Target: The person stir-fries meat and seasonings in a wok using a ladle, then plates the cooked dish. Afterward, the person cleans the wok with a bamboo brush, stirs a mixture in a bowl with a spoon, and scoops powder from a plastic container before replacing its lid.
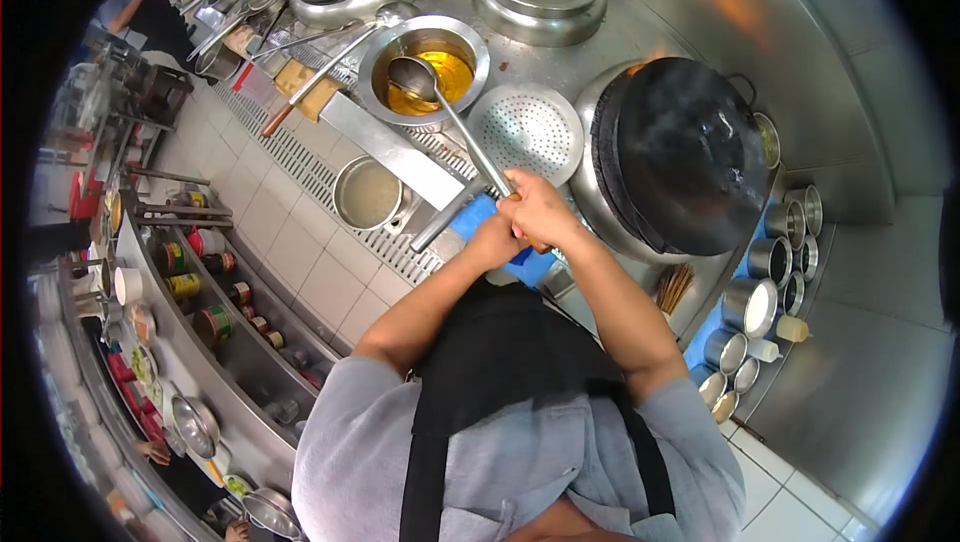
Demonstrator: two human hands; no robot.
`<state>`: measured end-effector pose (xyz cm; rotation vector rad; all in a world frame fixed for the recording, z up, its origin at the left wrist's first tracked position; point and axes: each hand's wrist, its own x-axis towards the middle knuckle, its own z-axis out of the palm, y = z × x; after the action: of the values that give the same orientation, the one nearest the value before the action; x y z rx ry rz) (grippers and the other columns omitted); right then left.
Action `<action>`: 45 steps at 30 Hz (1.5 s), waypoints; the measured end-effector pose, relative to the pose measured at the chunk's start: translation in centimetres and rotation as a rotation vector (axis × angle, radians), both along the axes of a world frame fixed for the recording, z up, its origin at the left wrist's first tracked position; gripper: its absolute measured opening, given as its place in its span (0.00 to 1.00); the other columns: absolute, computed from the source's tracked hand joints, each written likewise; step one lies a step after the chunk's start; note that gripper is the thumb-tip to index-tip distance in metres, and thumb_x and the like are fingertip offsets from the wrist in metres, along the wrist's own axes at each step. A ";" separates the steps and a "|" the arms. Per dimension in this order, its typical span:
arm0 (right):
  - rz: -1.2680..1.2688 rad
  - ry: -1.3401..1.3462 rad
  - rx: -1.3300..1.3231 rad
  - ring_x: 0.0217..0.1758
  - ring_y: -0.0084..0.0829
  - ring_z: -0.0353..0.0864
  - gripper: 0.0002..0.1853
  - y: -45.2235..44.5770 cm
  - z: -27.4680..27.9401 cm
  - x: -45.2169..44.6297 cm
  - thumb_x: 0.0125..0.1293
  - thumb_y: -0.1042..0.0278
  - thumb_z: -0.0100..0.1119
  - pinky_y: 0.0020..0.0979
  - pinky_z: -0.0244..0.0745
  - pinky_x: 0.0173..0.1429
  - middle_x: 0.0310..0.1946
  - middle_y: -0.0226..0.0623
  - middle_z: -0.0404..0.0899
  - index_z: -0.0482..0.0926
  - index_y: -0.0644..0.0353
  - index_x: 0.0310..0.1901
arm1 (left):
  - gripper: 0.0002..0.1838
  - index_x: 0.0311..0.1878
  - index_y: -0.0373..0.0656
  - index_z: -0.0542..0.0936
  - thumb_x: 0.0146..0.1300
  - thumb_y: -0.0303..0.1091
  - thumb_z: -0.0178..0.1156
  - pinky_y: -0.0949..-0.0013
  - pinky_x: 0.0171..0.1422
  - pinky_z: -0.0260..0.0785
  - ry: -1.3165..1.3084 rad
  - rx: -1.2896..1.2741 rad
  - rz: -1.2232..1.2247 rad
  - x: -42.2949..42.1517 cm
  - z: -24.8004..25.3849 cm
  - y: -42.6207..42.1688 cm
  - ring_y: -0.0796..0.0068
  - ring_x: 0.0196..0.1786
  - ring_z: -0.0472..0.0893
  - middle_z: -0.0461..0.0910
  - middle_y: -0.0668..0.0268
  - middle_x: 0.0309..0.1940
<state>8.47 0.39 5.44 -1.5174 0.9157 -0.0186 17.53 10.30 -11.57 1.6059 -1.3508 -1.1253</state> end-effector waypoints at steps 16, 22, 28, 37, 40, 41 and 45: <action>-0.492 -0.782 0.640 0.18 0.20 0.71 0.30 5.8 4.6 -19.2 0.75 0.70 0.54 0.25 0.67 0.23 0.34 0.35 0.73 0.62 0.66 0.76 | 0.34 0.68 0.38 0.74 0.60 0.37 0.74 0.49 0.72 0.68 -0.591 -0.324 0.085 -1.2 8.8 2.9 0.43 0.65 0.76 0.77 0.48 0.64; -0.681 -0.494 0.255 0.21 0.21 0.75 0.35 10.6 5.1 -29.6 0.70 0.75 0.58 0.25 0.70 0.25 0.34 0.31 0.75 0.61 0.60 0.79 | 0.29 0.64 0.40 0.78 0.59 0.32 0.71 0.50 0.72 0.67 -0.471 -0.630 -0.205 -13.6 15.3 -2.0 0.48 0.67 0.76 0.77 0.53 0.64; -0.764 -0.123 -0.298 0.21 0.23 0.77 0.40 0.8 -2.4 -34.0 0.67 0.77 0.59 0.31 0.74 0.25 0.27 0.32 0.78 0.61 0.55 0.81 | 0.11 0.45 0.45 0.85 0.61 0.36 0.70 0.53 0.56 0.69 -0.775 -0.614 -0.278 -21.3 13.3 -7.3 0.56 0.49 0.82 0.83 0.62 0.39; -0.806 -0.352 0.078 0.23 0.23 0.78 0.41 6.1 -1.1 -40.3 0.67 0.72 0.62 0.29 0.73 0.26 0.29 0.32 0.79 0.60 0.60 0.82 | 0.11 0.45 0.46 0.88 0.60 0.35 0.72 0.55 0.62 0.72 -0.694 -0.728 -0.063 -22.0 15.0 -4.8 0.59 0.55 0.83 0.85 0.63 0.49; -0.584 0.237 -0.596 0.30 0.29 0.81 0.40 4.5 -3.1 -38.7 0.66 0.69 0.66 0.34 0.80 0.39 0.32 0.31 0.81 0.65 0.55 0.80 | 0.23 0.57 0.43 0.84 0.58 0.37 0.75 0.51 0.72 0.69 -0.598 -0.688 0.064 -21.6 15.7 -0.2 0.50 0.67 0.78 0.81 0.56 0.61; -0.620 0.209 -0.573 0.33 0.28 0.81 0.40 4.6 -3.4 -38.6 0.66 0.69 0.67 0.34 0.80 0.42 0.33 0.31 0.81 0.66 0.52 0.80 | 0.25 0.59 0.43 0.83 0.58 0.36 0.75 0.51 0.72 0.69 -0.577 -0.685 0.080 -20.6 16.0 2.1 0.50 0.68 0.77 0.81 0.55 0.62; -0.443 0.199 -0.815 0.46 0.34 0.83 0.41 4.4 -4.1 -40.4 0.65 0.72 0.66 0.37 0.79 0.59 0.48 0.43 0.86 0.66 0.48 0.81 | 0.22 0.60 0.43 0.82 0.66 0.41 0.70 0.52 0.73 0.69 -0.563 -0.405 0.239 -14.4 12.1 13.8 0.54 0.68 0.77 0.81 0.58 0.62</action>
<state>-31.90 4.82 1.33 -2.0391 1.5019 -0.6377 3.18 24.15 0.52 1.7733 -1.5542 -0.2291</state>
